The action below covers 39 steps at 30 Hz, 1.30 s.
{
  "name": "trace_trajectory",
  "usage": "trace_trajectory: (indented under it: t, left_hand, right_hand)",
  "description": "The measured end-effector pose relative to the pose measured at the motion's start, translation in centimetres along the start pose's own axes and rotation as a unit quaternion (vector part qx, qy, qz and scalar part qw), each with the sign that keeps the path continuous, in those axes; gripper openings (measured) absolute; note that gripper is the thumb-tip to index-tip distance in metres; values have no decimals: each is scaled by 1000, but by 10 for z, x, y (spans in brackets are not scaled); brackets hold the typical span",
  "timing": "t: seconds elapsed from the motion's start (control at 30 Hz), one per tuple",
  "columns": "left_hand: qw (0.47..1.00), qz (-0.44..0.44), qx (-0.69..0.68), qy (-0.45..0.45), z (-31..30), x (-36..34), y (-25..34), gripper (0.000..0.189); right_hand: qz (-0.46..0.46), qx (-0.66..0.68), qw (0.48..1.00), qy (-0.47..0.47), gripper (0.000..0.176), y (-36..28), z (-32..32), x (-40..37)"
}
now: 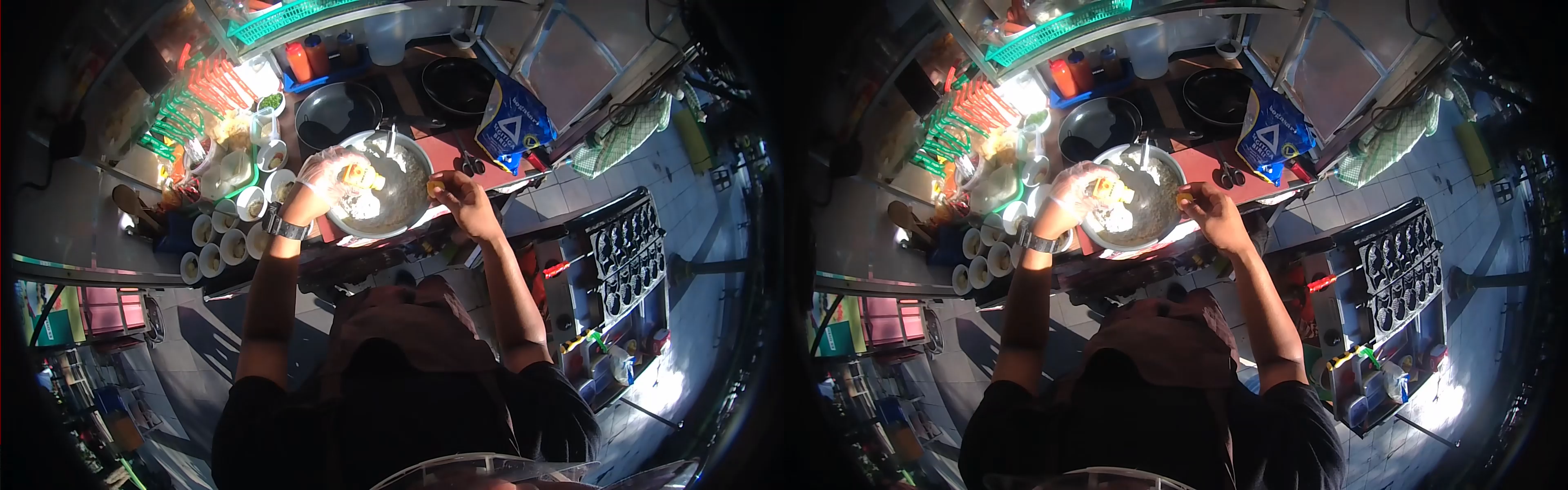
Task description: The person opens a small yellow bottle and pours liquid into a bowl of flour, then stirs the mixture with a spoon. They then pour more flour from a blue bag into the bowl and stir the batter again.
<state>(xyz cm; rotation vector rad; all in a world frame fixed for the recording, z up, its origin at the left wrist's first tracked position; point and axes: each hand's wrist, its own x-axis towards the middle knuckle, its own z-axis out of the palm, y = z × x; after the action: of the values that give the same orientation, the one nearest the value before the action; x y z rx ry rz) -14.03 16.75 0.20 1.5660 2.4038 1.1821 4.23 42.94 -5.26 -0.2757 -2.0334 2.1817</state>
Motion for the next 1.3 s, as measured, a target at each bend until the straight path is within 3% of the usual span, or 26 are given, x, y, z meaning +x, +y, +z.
trace_trajectory:
  t: [0.17, 0.3, 0.33, 0.63, 0.77, 1.03, 1.07, 1.17, 1.3]
  left_hand:
    - [997, 41, 48, 37, 25, 38, -18, 42]
    - [1000, -4, 23, -12, 28, 58, -17, 43]
    - [998, 24, 54, 32, 32, 59, -19, 41]
    - [997, 67, 39, 31, 39, 77, -33, 37]
    - [998, 35, 55, 14, 34, 75, -25, 36]
    - [995, 93, 39, 15, 56, 47, -38, 46]
    - [998, 56, 12, -20, 63, 45, -49, 47]
    - [994, 97, 33, 47, 49, 38, -4, 43]
    - [998, 38, -33, -31, 51, 29, -7, 43]
  right_hand:
    - [-2, -30, 999, 17, 26, 3, -10, -5]
    - [3, -8, 999, 32, 26, -4, -14, -14]
    - [2, -8, 999, 35, 26, -4, -15, -15]
    - [1, 0, 999, 37, 26, -4, -18, -22]
    - [3, -5, 999, 37, 26, -6, -17, -23]
    - [4, -5, 999, 38, 25, -12, -11, -28]
    - [3, -9, 999, 38, 25, -13, -10, -28]
    - [2, -13, 999, 35, 25, -12, -7, -28]
    - [-3, -5, 1000, 27, 25, -7, -6, -27]
